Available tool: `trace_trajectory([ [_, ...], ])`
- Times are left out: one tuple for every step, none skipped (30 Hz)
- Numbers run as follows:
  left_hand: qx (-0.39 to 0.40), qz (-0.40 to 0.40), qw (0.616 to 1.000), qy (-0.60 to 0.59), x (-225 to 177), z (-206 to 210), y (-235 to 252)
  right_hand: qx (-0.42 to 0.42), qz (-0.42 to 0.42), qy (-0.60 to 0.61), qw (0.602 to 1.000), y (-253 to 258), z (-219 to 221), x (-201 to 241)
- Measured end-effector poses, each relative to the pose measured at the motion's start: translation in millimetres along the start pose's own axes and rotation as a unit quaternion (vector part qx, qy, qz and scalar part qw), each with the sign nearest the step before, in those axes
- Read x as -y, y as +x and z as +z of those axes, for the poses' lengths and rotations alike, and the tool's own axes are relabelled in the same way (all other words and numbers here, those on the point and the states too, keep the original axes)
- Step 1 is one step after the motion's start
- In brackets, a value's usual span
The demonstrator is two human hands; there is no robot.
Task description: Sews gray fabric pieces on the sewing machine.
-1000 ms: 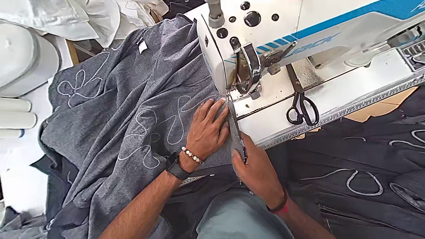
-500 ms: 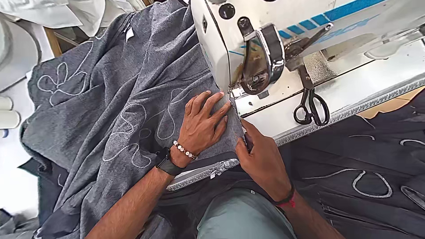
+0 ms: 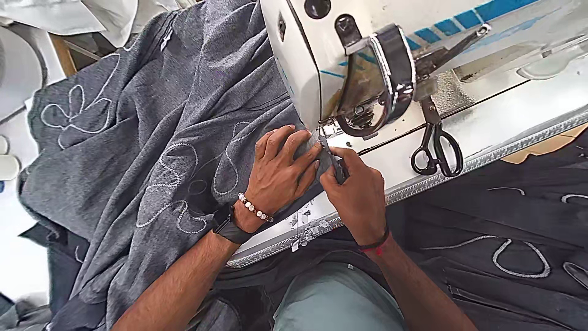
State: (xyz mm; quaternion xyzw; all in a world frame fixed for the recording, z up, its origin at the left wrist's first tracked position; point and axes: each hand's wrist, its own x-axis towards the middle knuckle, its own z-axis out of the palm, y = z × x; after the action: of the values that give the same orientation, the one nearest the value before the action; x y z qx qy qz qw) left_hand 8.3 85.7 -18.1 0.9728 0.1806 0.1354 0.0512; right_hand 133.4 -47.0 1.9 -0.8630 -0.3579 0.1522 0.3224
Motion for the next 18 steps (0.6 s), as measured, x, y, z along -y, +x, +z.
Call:
trace_trajectory([
  [-0.003,0.007,1.0,0.005,1.1,0.0,1.1,-0.004,0.003,0.0,1.0,3.4,1.6,0.9],
  [-0.006,0.015,1.0,0.008,2.5,-0.3,2.5,-0.007,0.006,-0.003,1.0,7.1,3.2,1.9],
  [-0.01,0.025,1.0,0.008,4.2,-0.7,4.0,-0.009,0.006,-0.008,1.0,10.8,4.8,2.9],
  [-0.015,0.034,0.999,0.008,5.5,-1.2,5.0,-0.012,0.005,-0.013,1.0,14.1,6.8,4.1],
  [-0.015,0.039,0.999,0.004,5.1,-2.1,5.0,-0.019,0.001,-0.021,1.0,16.5,9.1,5.3],
  [-0.007,0.032,0.999,-0.001,2.4,-3.2,3.4,-0.026,-0.004,-0.028,0.999,18.5,10.9,6.4],
  [0.0,0.016,1.0,-0.01,-1.6,-3.3,2.4,-0.034,-0.008,-0.029,0.999,22.0,12.2,7.3],
  [0.009,-0.005,1.0,-0.028,-5.7,-2.4,0.6,-0.038,-0.01,-0.03,0.999,24.7,13.3,8.0],
  [0.017,-0.025,0.998,-0.048,-8.9,-0.5,-3.0,-0.037,-0.01,-0.031,0.999,25.2,13.9,7.8],
  [0.021,-0.034,0.998,-0.057,-8.2,1.2,-5.5,-0.027,-0.015,-0.033,0.999,26.2,13.7,7.4],
  [0.022,-0.029,0.998,-0.056,-3.1,1.9,-5.5,-0.014,-0.028,-0.033,0.999,29.1,12.6,6.6],
  [0.021,-0.013,0.998,-0.056,4.8,1.2,-4.1,0.007,-0.048,-0.029,0.998,32.9,9.1,4.7],
  [0.019,0.011,0.998,-0.061,13.9,-0.7,-1.7,0.03,-0.069,-0.024,0.997,38.0,3.2,1.2],
  [0.021,0.035,0.997,-0.066,22.7,-3.8,0.7,0.052,-0.082,-0.026,0.995,43.2,-5.2,-2.3],
  [0.027,0.055,0.996,-0.068,29.5,-7.1,3.1,0.061,-0.09,-0.049,0.993,47.0,-17.2,-4.8],
  [0.031,0.069,0.995,-0.065,33.9,-9.3,4.8,0.036,-0.088,-0.093,0.991,49.6,-29.1,-4.6],
  [0.03,0.081,0.994,-0.06,35.1,-10.2,5.5,-0.001,-0.074,-0.138,0.988,50.3,-38.6,-2.3],
  [0.026,0.093,0.994,-0.056,33.5,-10.3,5.5,-0.028,-0.056,-0.174,0.983,49.7,-45.3,-0.6],
])
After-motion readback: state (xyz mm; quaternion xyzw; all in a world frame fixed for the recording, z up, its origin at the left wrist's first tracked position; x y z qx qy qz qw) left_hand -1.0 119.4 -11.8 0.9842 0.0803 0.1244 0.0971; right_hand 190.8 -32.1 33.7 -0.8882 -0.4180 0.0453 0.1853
